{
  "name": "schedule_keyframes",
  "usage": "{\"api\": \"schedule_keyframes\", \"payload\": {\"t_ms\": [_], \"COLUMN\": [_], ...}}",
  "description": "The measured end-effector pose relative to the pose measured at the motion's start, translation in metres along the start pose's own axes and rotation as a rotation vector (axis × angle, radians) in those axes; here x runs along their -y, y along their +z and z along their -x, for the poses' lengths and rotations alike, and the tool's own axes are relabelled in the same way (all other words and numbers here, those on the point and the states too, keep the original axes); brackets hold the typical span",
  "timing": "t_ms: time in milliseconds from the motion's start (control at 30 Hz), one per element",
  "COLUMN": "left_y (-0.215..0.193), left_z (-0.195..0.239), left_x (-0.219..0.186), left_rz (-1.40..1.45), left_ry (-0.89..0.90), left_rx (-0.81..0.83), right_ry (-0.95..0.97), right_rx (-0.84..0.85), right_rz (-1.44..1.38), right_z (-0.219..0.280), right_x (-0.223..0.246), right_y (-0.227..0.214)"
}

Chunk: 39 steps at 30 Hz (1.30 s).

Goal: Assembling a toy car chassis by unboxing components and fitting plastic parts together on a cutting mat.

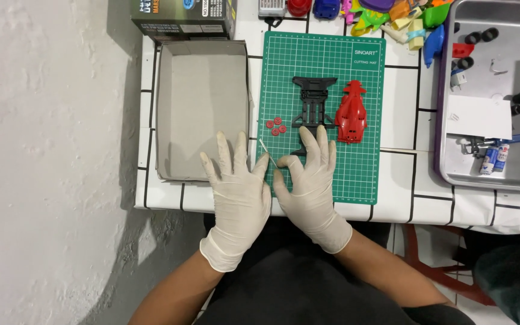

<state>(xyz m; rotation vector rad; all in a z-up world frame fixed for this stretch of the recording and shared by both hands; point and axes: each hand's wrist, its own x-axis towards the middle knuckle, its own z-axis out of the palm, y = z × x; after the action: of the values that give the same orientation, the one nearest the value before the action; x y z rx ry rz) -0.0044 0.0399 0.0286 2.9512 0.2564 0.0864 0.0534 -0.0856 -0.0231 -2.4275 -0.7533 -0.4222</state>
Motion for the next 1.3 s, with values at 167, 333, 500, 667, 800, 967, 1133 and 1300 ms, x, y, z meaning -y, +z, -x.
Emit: {"api": "schedule_keyframes", "payload": {"t_ms": [167,333,500,667,800,967,1133,1300], "left_y": [0.001,0.004,-0.003,-0.008,-0.021,-0.009,-0.006,0.004], "left_z": [0.001,0.002,0.000,-0.011,-0.021,-0.025,-0.025,-0.028], "left_x": [-0.001,-0.005,-0.018,-0.045,-0.066,-0.083,-0.093,-0.092], "left_rz": [-0.005,-0.027,0.073,0.318,0.352,0.379,0.406,0.446], "left_ry": [0.007,0.022,0.083,0.225,0.400,0.440,0.442,0.422], "left_rx": [-0.041,-0.089,-0.218,-0.428,-0.611,-0.578,-0.544,-0.512], "right_ry": [-0.011,-0.017,-0.019,-0.048,-0.128,0.179,0.176,0.106], "right_rx": [-0.070,-0.124,-0.215,-0.338,-0.311,0.129,0.207,0.252], "right_rz": [-0.061,-0.124,-0.243,-0.115,0.269,0.494,0.479,0.823], "right_z": [0.004,0.006,0.010,0.003,-0.023,-0.016,-0.023,-0.016], "right_x": [-0.003,-0.003,-0.013,-0.074,-0.133,-0.217,-0.250,-0.272], "right_y": [0.002,0.000,-0.019,-0.072,-0.144,-0.159,-0.160,-0.148]}}
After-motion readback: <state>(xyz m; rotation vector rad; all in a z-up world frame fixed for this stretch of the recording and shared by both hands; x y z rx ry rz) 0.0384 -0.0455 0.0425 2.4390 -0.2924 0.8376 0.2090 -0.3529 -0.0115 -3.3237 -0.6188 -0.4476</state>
